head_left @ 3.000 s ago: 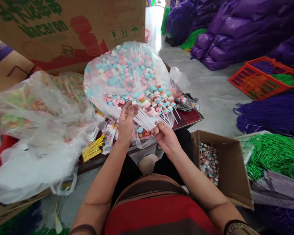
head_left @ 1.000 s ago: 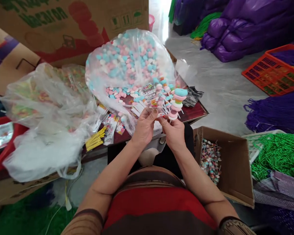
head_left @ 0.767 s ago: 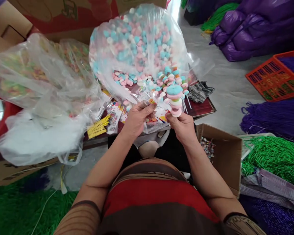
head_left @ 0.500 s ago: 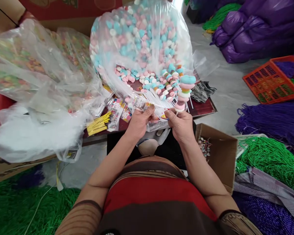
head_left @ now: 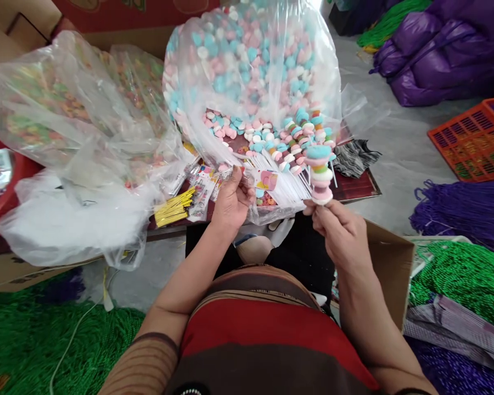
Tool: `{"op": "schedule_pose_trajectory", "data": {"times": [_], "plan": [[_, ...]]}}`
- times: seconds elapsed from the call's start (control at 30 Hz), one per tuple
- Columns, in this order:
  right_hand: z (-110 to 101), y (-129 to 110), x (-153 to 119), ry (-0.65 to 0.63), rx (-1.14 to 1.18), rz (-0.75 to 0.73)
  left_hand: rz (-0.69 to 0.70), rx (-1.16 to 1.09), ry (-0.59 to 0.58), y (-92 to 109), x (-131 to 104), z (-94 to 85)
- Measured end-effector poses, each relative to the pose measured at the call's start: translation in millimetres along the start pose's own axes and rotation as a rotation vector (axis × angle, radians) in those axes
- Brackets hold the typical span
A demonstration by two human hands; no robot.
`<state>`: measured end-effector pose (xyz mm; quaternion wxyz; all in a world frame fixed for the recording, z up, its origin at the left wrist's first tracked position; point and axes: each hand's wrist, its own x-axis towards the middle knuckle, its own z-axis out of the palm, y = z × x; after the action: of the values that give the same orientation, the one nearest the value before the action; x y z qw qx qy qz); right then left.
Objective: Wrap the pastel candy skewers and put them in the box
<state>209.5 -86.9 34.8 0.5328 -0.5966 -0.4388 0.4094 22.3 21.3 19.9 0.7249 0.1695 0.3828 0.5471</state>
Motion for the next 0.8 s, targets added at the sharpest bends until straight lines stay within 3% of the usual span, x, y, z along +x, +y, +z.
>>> {"op": "schedule_pose_trajectory", "data": {"times": [0.23,0.43,0.63,0.8], "plan": [[-19.2,1.9,-25.1,-0.094,-0.313,-0.131,-0.063,-0.104,0.054,1.9,1.1,7.2],[-25.7,2.8,-17.2,-0.034,-0.547,-0.274,-0.028,-0.083,0.053,-1.0,-1.3,11.5],[-31.6,7.4,-20.6,0.041,-0.650,-0.274,0.082,0.027,-0.012,-1.8,-2.1,12.1],[-31.6,13.1,-19.6,0.159,-0.726,-0.470,0.136,0.065,-0.069,-1.0,-3.5,12.8]]}}
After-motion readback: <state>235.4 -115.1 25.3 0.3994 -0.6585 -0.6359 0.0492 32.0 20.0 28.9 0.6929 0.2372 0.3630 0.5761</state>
